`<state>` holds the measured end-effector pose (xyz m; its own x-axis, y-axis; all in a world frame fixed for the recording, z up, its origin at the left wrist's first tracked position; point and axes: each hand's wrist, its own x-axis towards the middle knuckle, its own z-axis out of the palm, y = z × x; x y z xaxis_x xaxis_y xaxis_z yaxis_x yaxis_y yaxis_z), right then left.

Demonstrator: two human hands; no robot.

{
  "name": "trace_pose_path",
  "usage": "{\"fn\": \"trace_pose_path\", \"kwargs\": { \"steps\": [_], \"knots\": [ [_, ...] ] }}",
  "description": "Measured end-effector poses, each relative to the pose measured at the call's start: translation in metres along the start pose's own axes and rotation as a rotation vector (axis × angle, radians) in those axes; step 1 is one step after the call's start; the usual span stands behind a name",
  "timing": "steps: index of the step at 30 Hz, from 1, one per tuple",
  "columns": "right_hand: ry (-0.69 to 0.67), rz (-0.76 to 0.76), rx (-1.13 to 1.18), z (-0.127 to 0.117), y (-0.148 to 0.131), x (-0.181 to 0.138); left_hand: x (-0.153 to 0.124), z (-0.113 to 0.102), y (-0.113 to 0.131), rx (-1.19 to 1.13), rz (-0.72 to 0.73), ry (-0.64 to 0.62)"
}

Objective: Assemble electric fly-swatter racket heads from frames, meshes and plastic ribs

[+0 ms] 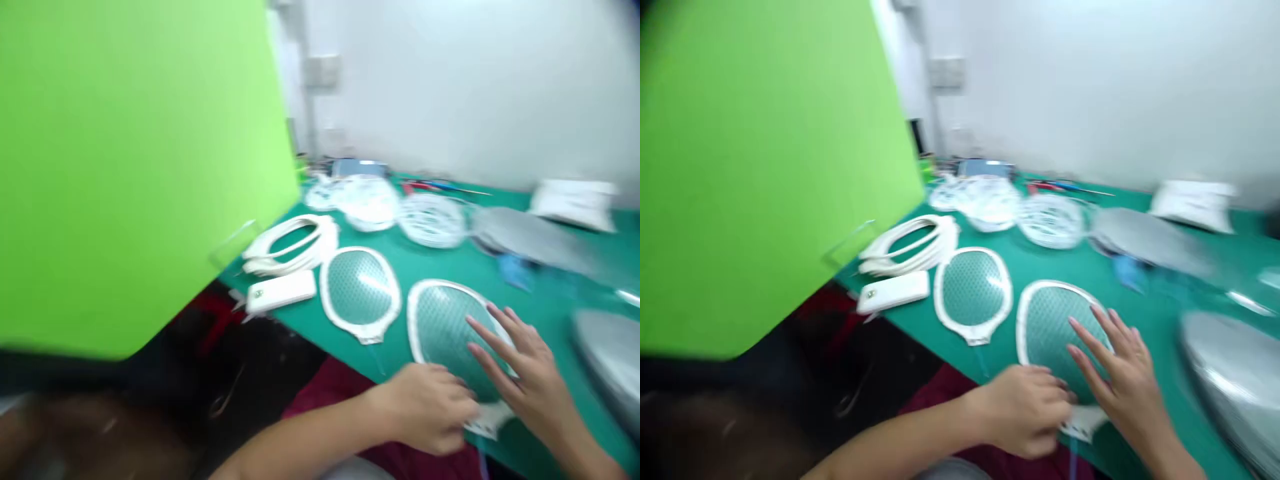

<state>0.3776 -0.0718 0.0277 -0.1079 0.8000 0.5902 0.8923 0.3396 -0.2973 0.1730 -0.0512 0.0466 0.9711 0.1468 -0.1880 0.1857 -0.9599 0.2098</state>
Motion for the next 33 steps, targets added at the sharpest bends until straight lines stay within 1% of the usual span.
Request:
{"fn": "trace_pose_path", "kwargs": {
  "steps": [1,2,3,4,5,6,8,11,14,16,22,26,33],
  "knots": [
    [0.073,0.080,-0.021,-0.016,0.001,-0.013,0.006,0.002,-0.006,-0.075,-0.010,0.204],
    [0.195,0.191,-0.043,-0.029,-0.003,-0.026,0.010,0.004,-0.012,-0.148,-0.009,0.310],
    [0.303,0.298,-0.062,-0.039,-0.012,-0.037,0.012,0.005,-0.017,-0.210,-0.001,0.351],
    [0.378,0.379,-0.079,-0.046,-0.025,-0.048,0.012,0.006,-0.021,-0.259,0.008,0.359],
    [0.390,0.431,-0.085,-0.049,-0.040,-0.058,0.010,0.006,-0.023,-0.296,0.014,0.345],
    [0.363,0.460,-0.081,-0.050,-0.054,-0.068,0.009,0.006,-0.025,-0.322,0.020,0.321],
    [0.251,0.468,-0.055,-0.043,-0.079,-0.084,0.006,0.003,-0.028,-0.349,0.029,0.269],
    [0.151,0.463,-0.026,-0.021,-0.096,-0.098,0.006,0.000,-0.030,-0.360,0.039,0.218],
    [0.122,0.460,-0.037,-0.003,-0.097,-0.098,0.008,-0.001,-0.031,-0.359,0.043,0.209],
    [0.114,0.455,-0.046,0.002,-0.096,-0.095,0.009,-0.001,-0.032,-0.356,0.054,0.204],
    [0.096,0.388,-0.063,-0.002,-0.094,-0.096,0.008,0.003,-0.033,-0.300,0.096,0.189],
    [0.125,0.411,-0.062,0.000,-0.091,-0.098,0.008,0.005,-0.035,-0.266,0.107,0.190],
    [0.103,0.415,-0.084,0.000,-0.089,-0.096,0.008,0.007,-0.038,-0.246,0.132,0.167]
  ]
}}
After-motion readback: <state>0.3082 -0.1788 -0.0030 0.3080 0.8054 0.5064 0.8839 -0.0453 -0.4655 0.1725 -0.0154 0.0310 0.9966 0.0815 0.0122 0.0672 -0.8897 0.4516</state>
